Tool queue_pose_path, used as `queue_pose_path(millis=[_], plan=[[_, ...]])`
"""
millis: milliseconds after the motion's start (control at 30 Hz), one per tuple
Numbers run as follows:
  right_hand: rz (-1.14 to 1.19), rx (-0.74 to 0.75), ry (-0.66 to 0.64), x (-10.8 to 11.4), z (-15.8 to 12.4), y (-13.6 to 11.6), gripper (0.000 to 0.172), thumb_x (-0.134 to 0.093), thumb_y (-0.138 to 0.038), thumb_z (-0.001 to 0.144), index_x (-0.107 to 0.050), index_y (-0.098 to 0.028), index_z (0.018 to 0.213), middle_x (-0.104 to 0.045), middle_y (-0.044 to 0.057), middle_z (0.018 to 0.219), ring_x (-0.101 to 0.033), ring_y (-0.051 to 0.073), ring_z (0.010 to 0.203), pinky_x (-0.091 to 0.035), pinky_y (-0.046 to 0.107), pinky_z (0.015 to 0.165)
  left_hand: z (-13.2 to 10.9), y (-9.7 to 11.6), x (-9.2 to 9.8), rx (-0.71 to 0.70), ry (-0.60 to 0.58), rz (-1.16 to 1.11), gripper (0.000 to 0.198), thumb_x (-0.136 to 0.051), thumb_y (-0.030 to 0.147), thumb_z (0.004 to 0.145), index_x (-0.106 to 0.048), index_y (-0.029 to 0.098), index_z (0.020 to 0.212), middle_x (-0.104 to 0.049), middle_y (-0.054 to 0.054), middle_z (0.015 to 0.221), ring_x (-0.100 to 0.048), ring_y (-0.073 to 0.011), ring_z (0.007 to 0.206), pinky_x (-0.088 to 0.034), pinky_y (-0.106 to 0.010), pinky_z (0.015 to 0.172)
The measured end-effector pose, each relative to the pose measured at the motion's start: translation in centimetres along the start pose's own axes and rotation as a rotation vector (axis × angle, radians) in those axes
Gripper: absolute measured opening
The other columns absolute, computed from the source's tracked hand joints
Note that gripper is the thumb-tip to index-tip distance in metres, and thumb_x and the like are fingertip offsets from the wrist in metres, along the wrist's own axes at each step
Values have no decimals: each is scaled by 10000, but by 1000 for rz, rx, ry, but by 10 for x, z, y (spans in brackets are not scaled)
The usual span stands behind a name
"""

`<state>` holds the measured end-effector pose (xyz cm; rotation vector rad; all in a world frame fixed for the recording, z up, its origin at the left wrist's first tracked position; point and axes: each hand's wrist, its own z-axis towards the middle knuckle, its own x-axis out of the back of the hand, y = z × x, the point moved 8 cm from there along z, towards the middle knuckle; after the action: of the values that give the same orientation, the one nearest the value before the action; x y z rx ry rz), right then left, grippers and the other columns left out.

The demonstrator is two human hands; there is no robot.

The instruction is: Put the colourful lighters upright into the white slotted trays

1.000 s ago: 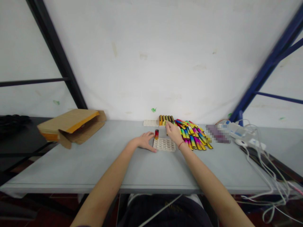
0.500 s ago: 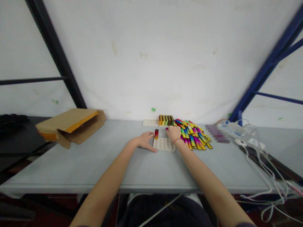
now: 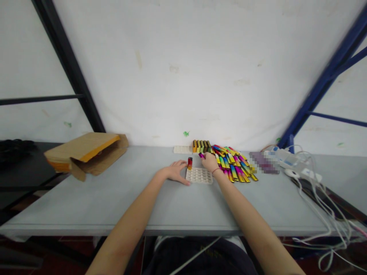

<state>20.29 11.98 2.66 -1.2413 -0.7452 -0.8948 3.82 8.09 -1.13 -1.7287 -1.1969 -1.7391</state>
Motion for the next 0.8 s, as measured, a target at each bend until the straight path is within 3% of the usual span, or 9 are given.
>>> queue_pose_path(millis=[100, 233, 433, 567, 800], plan=[[331, 107, 65, 10, -8, -2, 182, -463, -204, 829, -520, -134, 987, -648, 118, 977, -637, 187, 877, -457, 276, 761, -1, 1, 1, 7, 0, -16, 1102, -627, 803, 530, -303, 216, 1405, -205, -117, 1500, -217, -335, 1346, -199, -410, 1096], [826, 172, 62, 18, -18, -2, 191, -423, -326, 828, -393, -200, 969, -595, 14, 867, -610, 119, 637, -437, 226, 571, -2, 3, 3, 21, -7, -16, 1082, -645, 775, 537, -312, 214, 1401, -220, -116, 1492, -230, -338, 1342, -195, -412, 1098], [1409, 6, 23, 22, -26, 5, 240, -465, -446, 768, -391, -223, 816, -391, -102, 486, -342, 72, 362, -265, 176, 374, -3, 4, 3, 30, -25, -18, 1096, -643, 766, 545, -273, 218, 1419, -192, -117, 1509, -202, -336, 1355, -199, -416, 1099], [1512, -107, -87, 16, -30, 5, 420, -327, -591, 803, -405, -204, 659, -343, -72, 436, -256, 63, 332, -157, 181, 325, -4, 5, 4, 31, -28, -18, 1089, -645, 757, 550, -274, 211, 1417, -200, -121, 1507, -206, -338, 1355, -194, -417, 1101], [1516, -186, -101, 10, -39, 8, 398, -292, -509, 822, -317, -221, 548, -251, -73, 370, -184, 65, 301, -135, 186, 309, -5, 10, 7, 26, -18, 0, 1062, -649, 737, 558, -314, 167, 1389, -230, -140, 1488, -241, -323, 1340, -199, -393, 1101]])
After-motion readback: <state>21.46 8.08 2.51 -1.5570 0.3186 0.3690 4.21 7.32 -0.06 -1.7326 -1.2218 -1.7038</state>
